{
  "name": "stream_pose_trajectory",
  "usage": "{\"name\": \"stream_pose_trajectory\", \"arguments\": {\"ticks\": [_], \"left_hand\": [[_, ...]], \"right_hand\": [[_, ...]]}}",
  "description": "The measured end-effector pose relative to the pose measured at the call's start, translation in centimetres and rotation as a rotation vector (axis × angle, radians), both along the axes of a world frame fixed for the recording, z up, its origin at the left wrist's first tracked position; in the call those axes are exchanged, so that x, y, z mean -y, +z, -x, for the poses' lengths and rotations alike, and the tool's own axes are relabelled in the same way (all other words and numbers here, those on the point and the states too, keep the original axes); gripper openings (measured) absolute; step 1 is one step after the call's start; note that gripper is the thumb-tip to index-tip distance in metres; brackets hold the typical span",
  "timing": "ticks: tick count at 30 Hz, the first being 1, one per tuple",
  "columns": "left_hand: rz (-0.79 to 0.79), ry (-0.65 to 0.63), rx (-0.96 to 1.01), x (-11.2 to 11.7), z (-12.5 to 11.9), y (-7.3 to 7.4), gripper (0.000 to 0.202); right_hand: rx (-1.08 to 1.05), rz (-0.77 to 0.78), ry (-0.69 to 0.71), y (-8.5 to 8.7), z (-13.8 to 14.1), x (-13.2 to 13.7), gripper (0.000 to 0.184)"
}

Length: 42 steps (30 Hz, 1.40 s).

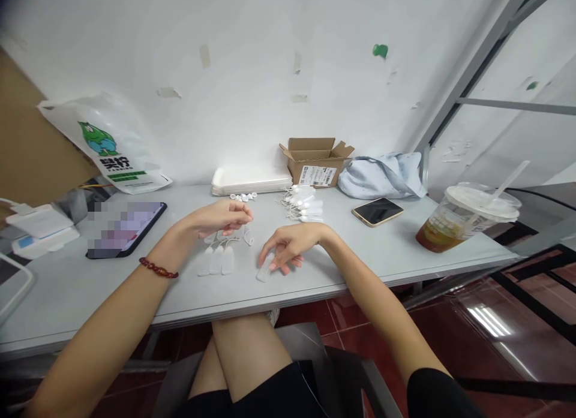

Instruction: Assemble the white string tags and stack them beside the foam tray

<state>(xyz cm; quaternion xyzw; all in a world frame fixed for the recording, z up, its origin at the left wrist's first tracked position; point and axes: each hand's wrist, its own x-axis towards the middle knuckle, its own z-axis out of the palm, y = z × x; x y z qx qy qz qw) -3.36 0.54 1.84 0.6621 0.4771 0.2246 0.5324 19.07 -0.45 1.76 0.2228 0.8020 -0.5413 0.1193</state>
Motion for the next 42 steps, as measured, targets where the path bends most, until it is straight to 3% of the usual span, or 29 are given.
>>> {"name": "stream_pose_trajectory", "arguments": {"ticks": [4,8,13,17,21,28,36,42], "left_hand": [[-0.230,-0.076,-0.375,0.6,-0.8,-0.5,0.019],[-0.384,-0.107,-0.534,0.8,-1.7,-1.4,0.012],[-0.475,-0.087,-0.433,0.9,-2.6,-1.3,0.019],[-0.571,0.082,-0.402,0.8,-2.7,-1.2,0.021],[-0.641,0.212,-0.345,0.3,-2.6,-1.7,0.017],[-0.616,0.227,-0.289,-0.4,-2.3,-2.3,0.019],[-0.635,0.274,-0.315,-0.8,-2.0,-2.4,0.017],[-0.624,0.158,-0.378,-0.6,-1.8,-2.0,0.021]], "right_hand": [[0.056,0.004,-0.015,-0.6,0.6,0.0,0.041],[0.053,-0.022,-0.066,-0.8,0.6,-0.2,0.035],[-0.078,-0.254,-0.245,-1.2,0.3,-0.9,0.025],[-0.168,-0.428,-0.386,-1.5,0.3,-1.4,0.019],[-0.219,-0.578,-0.412,-2.3,0.7,-1.7,0.014],[-0.316,-0.567,-0.388,-4.1,1.6,-2.1,0.007],[-0.292,-0.567,-0.391,-4.0,1.6,-2.1,0.013],[-0.300,-0.530,-0.456,-4.4,1.9,-2.1,0.020]]}}
